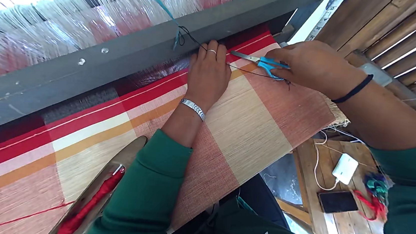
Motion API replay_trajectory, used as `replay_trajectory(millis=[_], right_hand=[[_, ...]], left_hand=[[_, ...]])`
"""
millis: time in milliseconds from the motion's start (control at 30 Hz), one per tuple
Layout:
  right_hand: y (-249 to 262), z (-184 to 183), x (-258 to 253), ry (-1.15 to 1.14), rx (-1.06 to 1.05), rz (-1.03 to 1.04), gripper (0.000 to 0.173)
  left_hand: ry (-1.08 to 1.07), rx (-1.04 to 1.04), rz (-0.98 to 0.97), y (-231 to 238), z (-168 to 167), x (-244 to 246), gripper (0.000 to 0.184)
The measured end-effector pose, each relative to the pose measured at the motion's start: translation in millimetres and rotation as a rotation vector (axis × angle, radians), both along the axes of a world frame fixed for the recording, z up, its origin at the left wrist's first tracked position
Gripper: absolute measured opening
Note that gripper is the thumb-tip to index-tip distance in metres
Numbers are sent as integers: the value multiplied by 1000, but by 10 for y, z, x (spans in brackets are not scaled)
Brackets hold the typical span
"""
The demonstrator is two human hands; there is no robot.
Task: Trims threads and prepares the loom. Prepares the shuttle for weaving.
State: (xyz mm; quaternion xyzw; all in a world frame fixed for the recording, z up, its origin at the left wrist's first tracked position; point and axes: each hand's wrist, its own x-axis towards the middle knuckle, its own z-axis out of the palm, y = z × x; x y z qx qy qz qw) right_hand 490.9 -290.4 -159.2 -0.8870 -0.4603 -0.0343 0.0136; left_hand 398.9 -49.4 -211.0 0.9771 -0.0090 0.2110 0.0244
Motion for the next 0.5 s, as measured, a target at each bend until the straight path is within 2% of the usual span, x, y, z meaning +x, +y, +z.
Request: replay_trajectory(millis=[500], right_hand=[[80, 32, -93, -61, -97, -47, 29]], left_hand=[[10, -1, 4, -2, 5, 1, 33]])
